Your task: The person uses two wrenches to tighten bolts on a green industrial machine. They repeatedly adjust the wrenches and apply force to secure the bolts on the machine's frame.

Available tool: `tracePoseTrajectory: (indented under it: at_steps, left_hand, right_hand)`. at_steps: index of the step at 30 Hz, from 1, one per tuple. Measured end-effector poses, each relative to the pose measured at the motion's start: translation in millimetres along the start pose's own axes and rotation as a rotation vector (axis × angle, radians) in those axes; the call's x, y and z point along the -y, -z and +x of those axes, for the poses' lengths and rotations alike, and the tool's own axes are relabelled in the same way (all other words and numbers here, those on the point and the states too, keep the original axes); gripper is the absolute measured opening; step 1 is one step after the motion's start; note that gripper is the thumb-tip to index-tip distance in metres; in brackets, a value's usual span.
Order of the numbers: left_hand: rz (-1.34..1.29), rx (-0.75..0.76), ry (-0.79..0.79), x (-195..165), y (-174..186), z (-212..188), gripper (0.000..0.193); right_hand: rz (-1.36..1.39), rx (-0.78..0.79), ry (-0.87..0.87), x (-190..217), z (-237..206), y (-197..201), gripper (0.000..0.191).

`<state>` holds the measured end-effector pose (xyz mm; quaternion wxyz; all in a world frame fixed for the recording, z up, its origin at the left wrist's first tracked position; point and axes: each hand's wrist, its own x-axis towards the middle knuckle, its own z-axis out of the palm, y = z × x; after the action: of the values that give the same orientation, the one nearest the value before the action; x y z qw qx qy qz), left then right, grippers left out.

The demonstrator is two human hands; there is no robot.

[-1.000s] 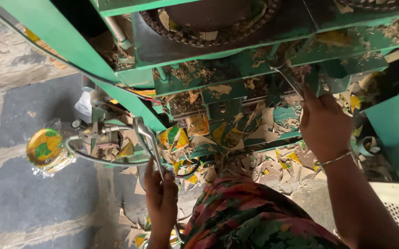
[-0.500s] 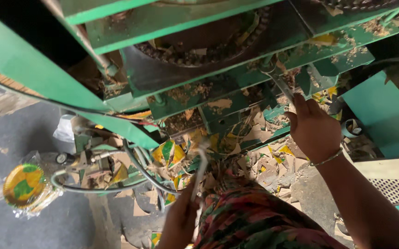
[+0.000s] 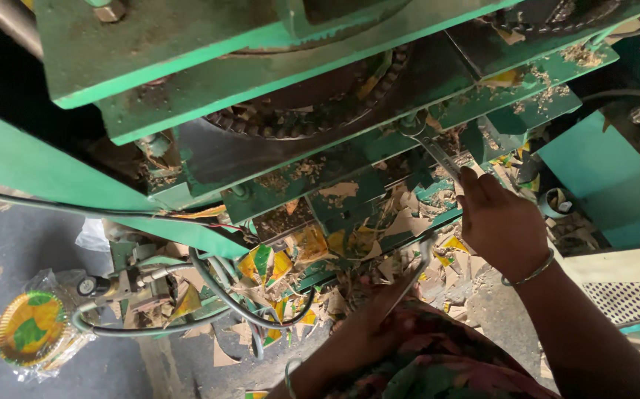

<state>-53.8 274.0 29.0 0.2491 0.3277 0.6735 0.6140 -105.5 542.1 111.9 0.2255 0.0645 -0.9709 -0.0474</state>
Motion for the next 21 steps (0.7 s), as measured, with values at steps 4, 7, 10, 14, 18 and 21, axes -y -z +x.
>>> tracePoseTrajectory:
  at_steps: [4, 7, 10, 14, 18, 21]
  left_hand:
    - [-0.020, 0.052, 0.099, -11.9, 4.5, 30.2, 0.072]
    - [0.069, -0.086, 0.132, -18.2, 3.4, 34.2, 0.059]
    - [0.120, -0.218, 0.386, -19.7, -8.9, 43.6, 0.055]
    - [-0.004, -0.463, 0.304, -14.2, -40.4, 71.2, 0.050]
    - [-0.138, -0.619, 0.245, -5.1, -81.3, 105.2, 0.053]
    - [-0.283, -0.744, 0.382, -6.1, -117.4, 129.8, 0.056]
  right_hand:
    - [0.122, 0.093, -0.071, -10.6, -5.9, -15.1, 0.036]
    - [0.466, 0.347, -0.247, -32.8, -0.3, -35.4, 0.033]
    - [1.192, 0.777, -0.447, -61.8, 12.6, -51.4, 0.031]
    - [2.487, 1.114, -0.583, -73.2, 15.5, -54.2, 0.024]
    - [2.704, 1.326, -0.757, -74.4, 13.9, -55.6, 0.039]
    - [2.753, 1.561, -0.680, -93.0, 20.9, -66.5, 0.042]
